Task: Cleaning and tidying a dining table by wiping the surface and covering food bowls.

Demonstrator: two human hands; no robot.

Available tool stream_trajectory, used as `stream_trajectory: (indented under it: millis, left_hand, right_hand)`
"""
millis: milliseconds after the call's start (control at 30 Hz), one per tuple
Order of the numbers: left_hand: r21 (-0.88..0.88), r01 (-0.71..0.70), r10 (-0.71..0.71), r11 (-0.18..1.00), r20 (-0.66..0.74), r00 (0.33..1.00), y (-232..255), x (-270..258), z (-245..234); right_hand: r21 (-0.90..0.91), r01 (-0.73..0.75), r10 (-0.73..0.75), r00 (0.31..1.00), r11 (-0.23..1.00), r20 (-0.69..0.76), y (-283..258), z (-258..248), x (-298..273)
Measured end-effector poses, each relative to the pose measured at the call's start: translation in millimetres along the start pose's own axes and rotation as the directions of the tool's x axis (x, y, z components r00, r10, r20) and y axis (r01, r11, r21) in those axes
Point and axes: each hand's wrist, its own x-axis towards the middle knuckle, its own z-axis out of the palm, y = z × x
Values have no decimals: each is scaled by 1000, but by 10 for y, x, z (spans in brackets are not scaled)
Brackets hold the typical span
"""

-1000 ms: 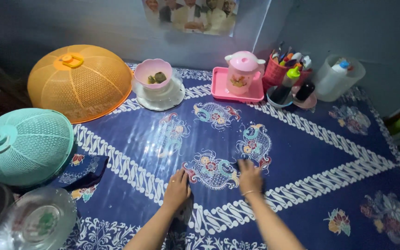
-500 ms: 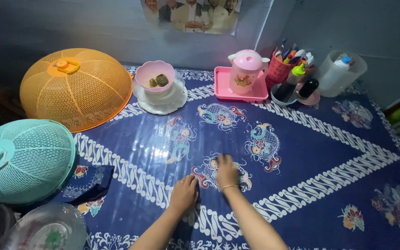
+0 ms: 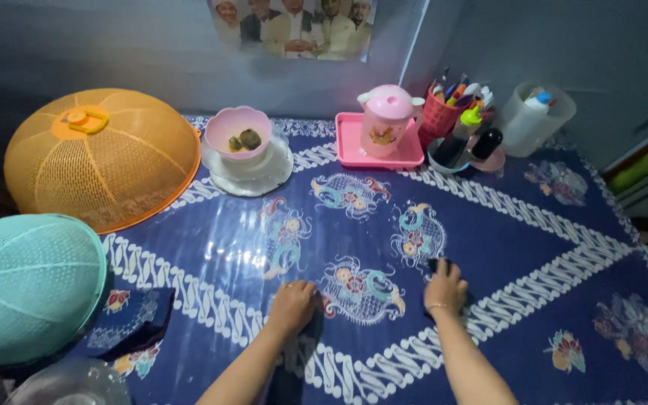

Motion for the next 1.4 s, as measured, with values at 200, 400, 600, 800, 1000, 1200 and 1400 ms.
stream_trajectory:
  millis: [200,400,600,800,1000,1200,1400]
  left_hand:
    - [-22,42,-46,999,-195,980,-98,338,-36]
    - [5,153,-148,988,-219,964,-136,427,192]
    - [-7,219,-210,976,-312,927,-99,442,272]
    - [-91,269,-284,959,-307,908,-115,503,195]
    - [-104,244,-264,964,-314,912,-151,755,56]
    - [-133,197,-232,971,-350,908,-240,952,94]
    - [-136,265,-296,955,-338,893,-263,1036,173]
  right_hand:
    - [692,-304,310,943,655,120,-500,414,238]
    - [251,608,-615,786,753,-59,-1631,583,-374]
    - [292,316,-382,901,903,205,-1477,65,204]
    - [5,96,-96,995,995,25,-254,317,1222]
    - [111,-48,50,999,993,-14,-821,412,1125]
    - [250,543,-549,834,802,-52,-1854,797,540]
    - [276,696,-729,684,663,25,-1830,488,607]
